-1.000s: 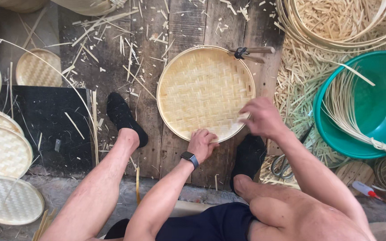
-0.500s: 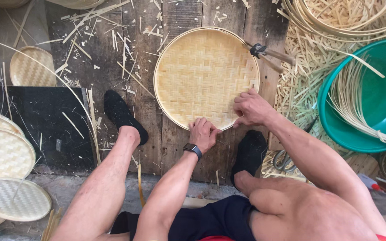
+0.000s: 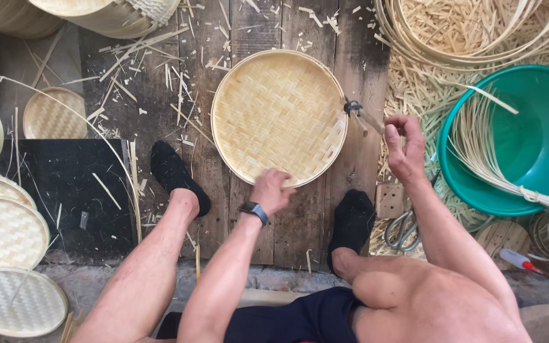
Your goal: The person fits a circular bamboo rim onto a woven basket base, secures it by threading bamboo strips through the weave, and applies glue to the joints.
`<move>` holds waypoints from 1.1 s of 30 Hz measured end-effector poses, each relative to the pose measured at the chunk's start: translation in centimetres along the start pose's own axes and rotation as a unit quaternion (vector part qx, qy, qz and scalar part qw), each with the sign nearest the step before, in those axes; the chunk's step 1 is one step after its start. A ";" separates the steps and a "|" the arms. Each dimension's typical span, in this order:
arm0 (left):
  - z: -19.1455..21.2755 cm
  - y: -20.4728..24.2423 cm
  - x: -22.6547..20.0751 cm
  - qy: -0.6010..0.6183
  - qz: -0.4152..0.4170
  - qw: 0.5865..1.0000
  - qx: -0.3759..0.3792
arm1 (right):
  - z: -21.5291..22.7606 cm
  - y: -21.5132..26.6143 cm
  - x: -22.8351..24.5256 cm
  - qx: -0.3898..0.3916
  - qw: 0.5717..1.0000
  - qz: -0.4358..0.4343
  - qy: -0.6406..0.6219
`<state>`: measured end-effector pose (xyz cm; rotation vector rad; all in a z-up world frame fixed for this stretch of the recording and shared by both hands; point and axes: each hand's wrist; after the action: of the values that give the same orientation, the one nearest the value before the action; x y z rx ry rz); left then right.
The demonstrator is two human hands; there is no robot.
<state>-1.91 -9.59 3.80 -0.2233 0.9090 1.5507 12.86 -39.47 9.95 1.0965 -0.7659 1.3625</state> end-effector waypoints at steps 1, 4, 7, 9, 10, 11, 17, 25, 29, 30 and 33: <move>-0.8 0.0 -0.7 0.002 -0.019 0.999 -0.029 | -0.1 -0.2 0.7 -0.013 0.998 0.040 -0.052; -2.8 0.2 -2.0 0.020 -0.050 0.995 -0.086 | -1.9 -2.1 1.9 0.035 0.974 0.209 -0.086; -3.1 0.7 -1.4 0.050 -0.030 0.995 -0.080 | -3.0 -4.2 1.7 0.207 0.953 0.219 -0.038; -2.7 1.0 -0.6 0.058 -0.036 0.995 -0.072 | -3.8 -4.4 1.3 0.127 0.977 0.092 -0.142; -2.5 1.1 -0.4 0.054 -0.030 0.996 -0.071 | -3.7 -4.6 1.1 0.081 0.978 0.091 -0.169; -2.4 1.0 -0.3 0.050 -0.026 0.996 -0.069 | -3.6 -4.7 1.0 0.034 0.976 0.090 -0.193; -3.0 0.4 -0.8 0.059 0.024 0.996 -0.056 | 0.0 -4.1 2.3 -0.029 0.897 0.289 0.333; -4.2 -0.4 -1.0 0.049 0.067 0.992 -0.090 | -11.8 1.0 -1.6 0.162 0.853 0.347 0.354; -4.0 -0.5 -0.9 0.045 0.086 0.991 -0.088 | -12.9 0.4 -3.0 0.169 0.876 0.309 0.330; -4.0 -0.5 -0.9 0.044 0.095 0.991 -0.087 | -12.9 0.1 -3.1 0.168 0.873 0.315 0.334; -4.3 -0.3 -1.5 0.031 0.086 0.992 -0.087 | -12.6 0.1 -3.2 0.177 0.869 0.318 0.335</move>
<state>-2.85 -13.51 1.73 -0.3272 0.8593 1.7950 10.33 -29.01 2.66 0.5457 -0.3552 2.3515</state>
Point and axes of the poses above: each hand's wrist, its own y-axis away from the middle knuckle, its own z-axis out of the back of the hand, x = y × z, and after that the axes turned 1 degree about x, right-handed
